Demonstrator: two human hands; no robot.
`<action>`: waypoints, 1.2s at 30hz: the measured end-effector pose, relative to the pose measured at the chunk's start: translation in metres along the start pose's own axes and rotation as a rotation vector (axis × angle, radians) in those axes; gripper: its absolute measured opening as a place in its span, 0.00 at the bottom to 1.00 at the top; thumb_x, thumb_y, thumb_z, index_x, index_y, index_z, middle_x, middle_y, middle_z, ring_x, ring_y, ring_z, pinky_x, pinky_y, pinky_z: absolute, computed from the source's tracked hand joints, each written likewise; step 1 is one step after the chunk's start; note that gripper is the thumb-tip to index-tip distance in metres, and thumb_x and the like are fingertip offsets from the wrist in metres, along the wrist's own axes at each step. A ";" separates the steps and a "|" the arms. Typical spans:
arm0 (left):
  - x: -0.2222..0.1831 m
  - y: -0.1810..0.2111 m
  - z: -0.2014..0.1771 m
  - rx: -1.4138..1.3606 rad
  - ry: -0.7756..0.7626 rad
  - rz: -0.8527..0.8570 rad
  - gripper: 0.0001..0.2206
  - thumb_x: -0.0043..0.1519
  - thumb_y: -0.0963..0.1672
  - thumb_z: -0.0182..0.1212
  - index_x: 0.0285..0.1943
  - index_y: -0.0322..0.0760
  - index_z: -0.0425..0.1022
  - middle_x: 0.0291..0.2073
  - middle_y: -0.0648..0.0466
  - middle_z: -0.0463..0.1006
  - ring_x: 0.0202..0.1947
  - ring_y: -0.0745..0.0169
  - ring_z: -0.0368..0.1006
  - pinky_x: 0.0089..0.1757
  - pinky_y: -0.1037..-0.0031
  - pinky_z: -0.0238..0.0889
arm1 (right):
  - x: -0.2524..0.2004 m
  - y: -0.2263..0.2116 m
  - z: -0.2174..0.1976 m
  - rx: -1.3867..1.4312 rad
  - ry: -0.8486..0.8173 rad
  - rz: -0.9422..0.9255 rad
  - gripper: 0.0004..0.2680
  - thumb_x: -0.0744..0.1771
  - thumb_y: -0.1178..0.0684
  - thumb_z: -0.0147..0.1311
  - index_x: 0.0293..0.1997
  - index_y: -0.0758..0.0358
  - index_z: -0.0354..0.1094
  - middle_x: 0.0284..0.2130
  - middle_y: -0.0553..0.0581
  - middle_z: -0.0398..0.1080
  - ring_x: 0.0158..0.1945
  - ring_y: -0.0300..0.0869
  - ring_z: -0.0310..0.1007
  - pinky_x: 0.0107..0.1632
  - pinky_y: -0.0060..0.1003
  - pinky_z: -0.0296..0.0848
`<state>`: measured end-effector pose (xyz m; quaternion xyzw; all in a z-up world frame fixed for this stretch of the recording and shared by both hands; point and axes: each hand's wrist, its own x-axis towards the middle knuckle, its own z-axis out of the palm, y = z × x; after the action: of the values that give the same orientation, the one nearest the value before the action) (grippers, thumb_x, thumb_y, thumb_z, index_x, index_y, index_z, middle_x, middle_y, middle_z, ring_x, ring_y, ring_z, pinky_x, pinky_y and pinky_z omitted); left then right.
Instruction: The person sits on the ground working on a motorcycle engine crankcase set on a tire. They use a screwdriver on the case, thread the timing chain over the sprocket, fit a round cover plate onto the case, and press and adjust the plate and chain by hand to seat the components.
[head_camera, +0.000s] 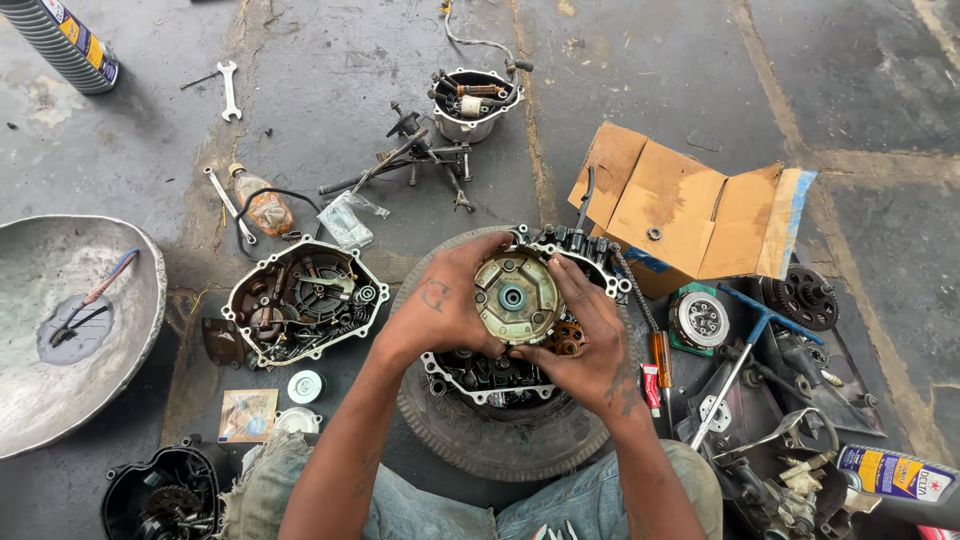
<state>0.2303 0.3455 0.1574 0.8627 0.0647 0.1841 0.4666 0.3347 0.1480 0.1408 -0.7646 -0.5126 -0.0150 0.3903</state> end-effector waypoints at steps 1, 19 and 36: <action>0.000 0.001 -0.001 0.010 -0.008 -0.004 0.52 0.24 0.46 0.80 0.66 0.29 0.67 0.57 0.41 0.78 0.58 0.45 0.75 0.61 0.65 0.64 | -0.001 -0.001 0.002 0.008 0.025 0.018 0.41 0.51 0.45 0.77 0.71 0.60 0.58 0.67 0.61 0.64 0.70 0.53 0.64 0.69 0.47 0.65; -0.009 0.033 0.002 0.208 -0.071 -0.159 0.57 0.29 0.43 0.82 0.75 0.37 0.57 0.70 0.45 0.62 0.69 0.44 0.59 0.63 0.64 0.56 | -0.014 -0.007 0.016 -0.004 0.140 0.113 0.41 0.51 0.48 0.79 0.69 0.65 0.59 0.66 0.64 0.63 0.65 0.57 0.66 0.64 0.47 0.67; -0.012 0.068 0.026 0.441 0.008 -0.233 0.64 0.27 0.58 0.85 0.75 0.32 0.53 0.68 0.40 0.63 0.67 0.39 0.62 0.62 0.54 0.55 | -0.034 0.101 -0.058 0.415 0.243 0.289 0.25 0.61 0.53 0.70 0.65 0.64 0.67 0.48 0.56 0.78 0.49 0.38 0.79 0.47 0.34 0.79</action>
<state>0.2247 0.2838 0.1975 0.9296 0.2040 0.1138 0.2851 0.4209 0.0691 0.1085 -0.7262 -0.3400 0.0545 0.5951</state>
